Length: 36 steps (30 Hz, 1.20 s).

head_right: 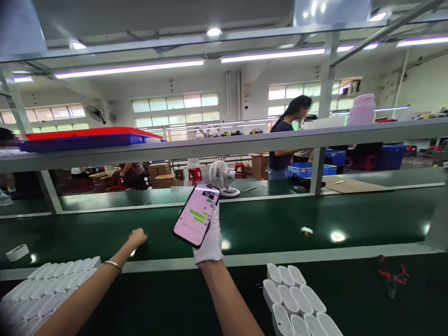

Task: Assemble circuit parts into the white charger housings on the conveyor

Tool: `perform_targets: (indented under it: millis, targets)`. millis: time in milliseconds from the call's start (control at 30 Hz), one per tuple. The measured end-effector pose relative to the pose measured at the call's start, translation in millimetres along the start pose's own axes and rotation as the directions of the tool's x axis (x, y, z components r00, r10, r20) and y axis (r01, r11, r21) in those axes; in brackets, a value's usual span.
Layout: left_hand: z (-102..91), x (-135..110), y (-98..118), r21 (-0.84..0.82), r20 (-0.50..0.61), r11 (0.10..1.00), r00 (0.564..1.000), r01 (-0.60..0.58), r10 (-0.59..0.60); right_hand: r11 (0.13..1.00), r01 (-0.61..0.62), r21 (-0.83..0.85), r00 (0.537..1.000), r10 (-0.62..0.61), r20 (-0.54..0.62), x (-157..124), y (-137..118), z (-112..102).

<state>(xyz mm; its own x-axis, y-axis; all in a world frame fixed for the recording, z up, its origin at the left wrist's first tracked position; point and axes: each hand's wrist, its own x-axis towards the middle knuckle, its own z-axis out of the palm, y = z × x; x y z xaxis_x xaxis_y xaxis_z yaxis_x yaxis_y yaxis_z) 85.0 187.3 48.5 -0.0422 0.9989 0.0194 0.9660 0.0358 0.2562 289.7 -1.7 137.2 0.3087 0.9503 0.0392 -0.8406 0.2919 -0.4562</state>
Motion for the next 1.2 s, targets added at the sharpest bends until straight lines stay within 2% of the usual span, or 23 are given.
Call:
perform_targets:
  millis: [67, 200, 267, 333, 500, 533, 600, 667, 700, 800, 967, 1100, 1200]
  targets:
    - [8.1, -20.4, 16.7, -0.010, 0.060, 0.999, 0.997, -0.044, 0.045, 1.000, 0.016, 0.006, 1.000, -0.016, -0.010, -1.5, 4.9, 1.3]
    - [26.0, -81.3, 39.3, -0.084, 0.140, 0.983, 0.975, -0.161, 0.171, 1.000, 0.004, 0.005, 1.000, -0.003, -0.011, -4.5, 15.2, 2.4]
    - [23.4, -107.3, 44.7, -0.155, 0.159, 0.963, 0.956, -0.221, 0.245, 1.000, -0.012, -0.008, 1.000, 0.012, 0.018, -5.7, 19.3, 2.4]
    - [7.7, -122.6, 49.0, -0.248, 0.138, 0.928, 0.938, -0.279, 0.319, 1.000, -0.011, -0.021, 0.999, 0.012, 0.046, -7.2, 22.2, 2.7]
    - [-59.7, -136.8, 62.0, -0.519, -0.006, 0.760, 0.891, -0.392, 0.455, 0.999, 0.019, -0.037, 1.000, -0.018, 0.024, -11.3, 23.6, 4.9]
    - [-69.9, -142.1, 64.6, -0.595, -0.003, 0.692, 0.861, -0.410, 0.508, 0.999, 0.029, -0.038, 0.999, -0.029, 0.014, -11.6, 23.4, 5.3]
    - [-82.2, -156.7, 69.0, -0.769, 0.010, 0.494, 0.764, -0.407, 0.645, 0.998, 0.052, -0.043, 0.999, -0.051, 0.010, -11.4, 22.6, 5.5]
    - [-85.6, -172.5, 72.6, -0.848, -0.021, 0.365, 0.712, -0.385, 0.702, 0.996, 0.063, -0.058, 0.998, -0.061, 0.025, -11.5, 21.7, 5.5]
    - [-85.4, -179.1, 74.0, -0.857, -0.040, 0.343, 0.712, -0.386, 0.701, 0.996, 0.063, -0.068, 0.998, -0.061, 0.034, -12.0, 21.1, 5.5]
    - [-82.9, -189.9, 76.1, -0.863, -0.073, 0.321, 0.725, -0.390, 0.685, 0.991, 0.083, -0.100, 0.995, -0.077, 0.066, -15.8, 18.9, 6.7]
    - [-79.5, -187.9, 74.6, -0.880, -0.088, 0.284, 0.719, -0.381, 0.690, 0.975, 0.149, -0.167, 0.980, -0.123, 0.153, -22.5, 16.7, 7.9]
    - [-76.6, -185.7, 72.7, -0.893, -0.144, 0.206, 0.688, -0.400, 0.712, 0.959, 0.183, -0.215, 0.977, -0.153, 0.152, -26.0, 15.6, 8.5]
    - [-74.8, -186.9, 73.4, -0.890, -0.190, 0.184, 0.706, -0.417, 0.683, 0.948, 0.223, -0.227, 0.969, -0.190, 0.158, -30.0, 14.4, 11.6]
